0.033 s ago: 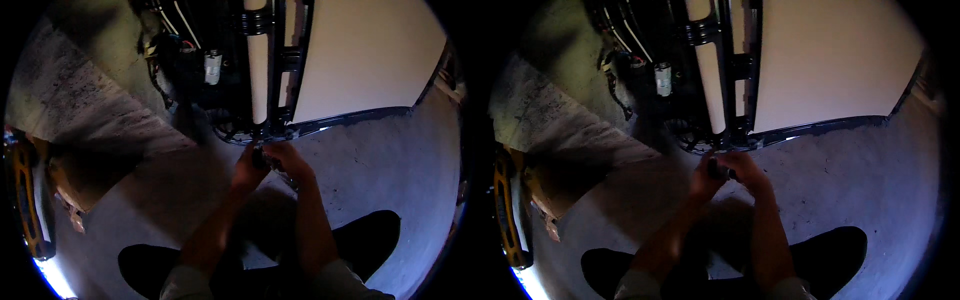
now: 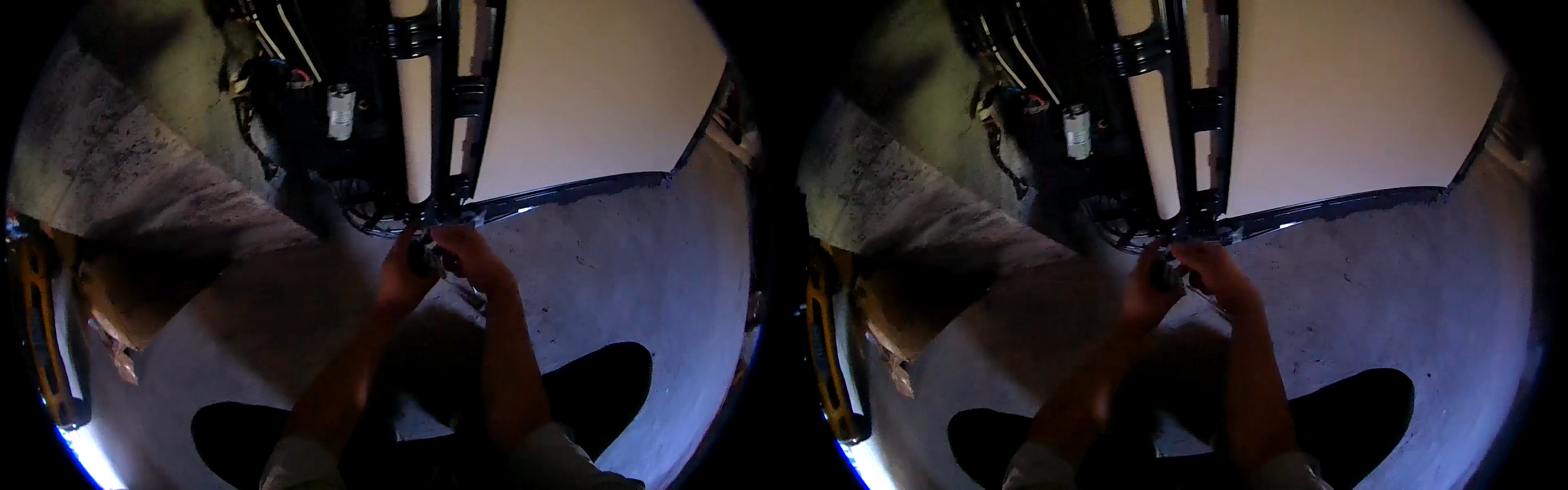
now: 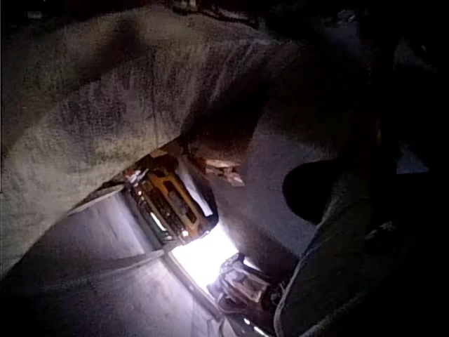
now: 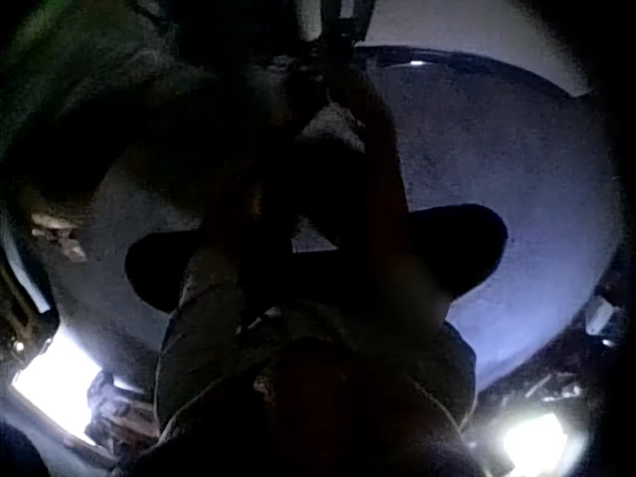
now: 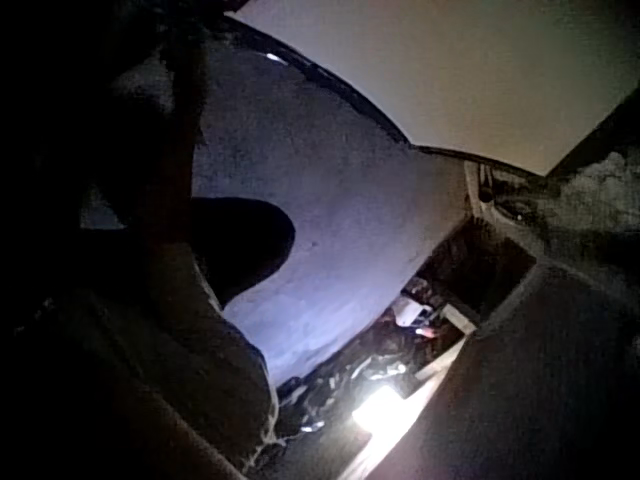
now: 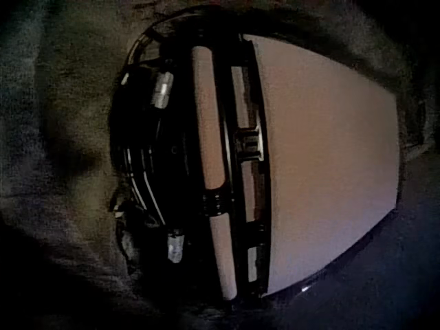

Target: The person works on the internal components and motor of a sunroof assembly using a screwdriver and then picks up the entire frame.

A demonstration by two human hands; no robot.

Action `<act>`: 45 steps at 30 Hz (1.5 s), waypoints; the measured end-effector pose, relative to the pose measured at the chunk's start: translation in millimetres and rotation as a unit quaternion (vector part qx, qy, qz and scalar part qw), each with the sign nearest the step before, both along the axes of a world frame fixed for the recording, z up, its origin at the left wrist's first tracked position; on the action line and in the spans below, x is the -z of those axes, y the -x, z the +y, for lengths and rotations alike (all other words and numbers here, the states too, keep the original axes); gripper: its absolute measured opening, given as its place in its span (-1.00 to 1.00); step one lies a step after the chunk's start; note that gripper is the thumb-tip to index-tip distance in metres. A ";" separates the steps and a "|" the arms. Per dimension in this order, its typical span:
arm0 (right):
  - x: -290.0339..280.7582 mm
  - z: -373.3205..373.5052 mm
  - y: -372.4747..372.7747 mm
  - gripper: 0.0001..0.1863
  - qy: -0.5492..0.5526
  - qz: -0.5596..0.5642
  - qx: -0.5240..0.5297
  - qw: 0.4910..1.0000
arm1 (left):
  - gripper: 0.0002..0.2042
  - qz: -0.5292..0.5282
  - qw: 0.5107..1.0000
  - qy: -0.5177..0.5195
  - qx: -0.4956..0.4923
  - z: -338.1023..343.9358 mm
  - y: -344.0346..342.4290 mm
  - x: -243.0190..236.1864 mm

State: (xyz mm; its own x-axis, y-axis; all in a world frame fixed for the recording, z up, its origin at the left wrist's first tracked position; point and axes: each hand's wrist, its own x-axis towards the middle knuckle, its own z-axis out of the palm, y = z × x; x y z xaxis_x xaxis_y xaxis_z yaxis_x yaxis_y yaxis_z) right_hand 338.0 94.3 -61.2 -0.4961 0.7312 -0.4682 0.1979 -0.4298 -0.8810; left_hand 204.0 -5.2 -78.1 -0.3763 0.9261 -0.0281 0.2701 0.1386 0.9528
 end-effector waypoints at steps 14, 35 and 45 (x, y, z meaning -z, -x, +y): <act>-137.9 29.4 -35.4 -0.54 0.004 0.502 0.147 0.853 | -0.40 -0.461 0.854 -0.072 0.230 23.7 4.3 -103.6; 116.3 -53.9 -56.4 -0.57 -0.199 -0.520 -0.220 0.801 | -0.60 0.127 0.822 0.316 0.456 -104.0 110.2 -45.5; 114.0 -104.9 -3.5 -0.71 -0.308 -0.376 -0.413 0.770 | -0.50 0.018 0.949 0.295 0.111 -215.9 96.3 133.6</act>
State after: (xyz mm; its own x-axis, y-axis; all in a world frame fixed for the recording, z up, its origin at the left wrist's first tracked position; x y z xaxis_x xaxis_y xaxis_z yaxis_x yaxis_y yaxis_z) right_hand 341.5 -10.6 -175.2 -0.6687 0.5095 -0.5415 0.7338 0.5698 -0.3699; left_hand 107.7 -221.1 -211.8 -0.1846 0.8101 -0.5566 0.3854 0.5806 0.7172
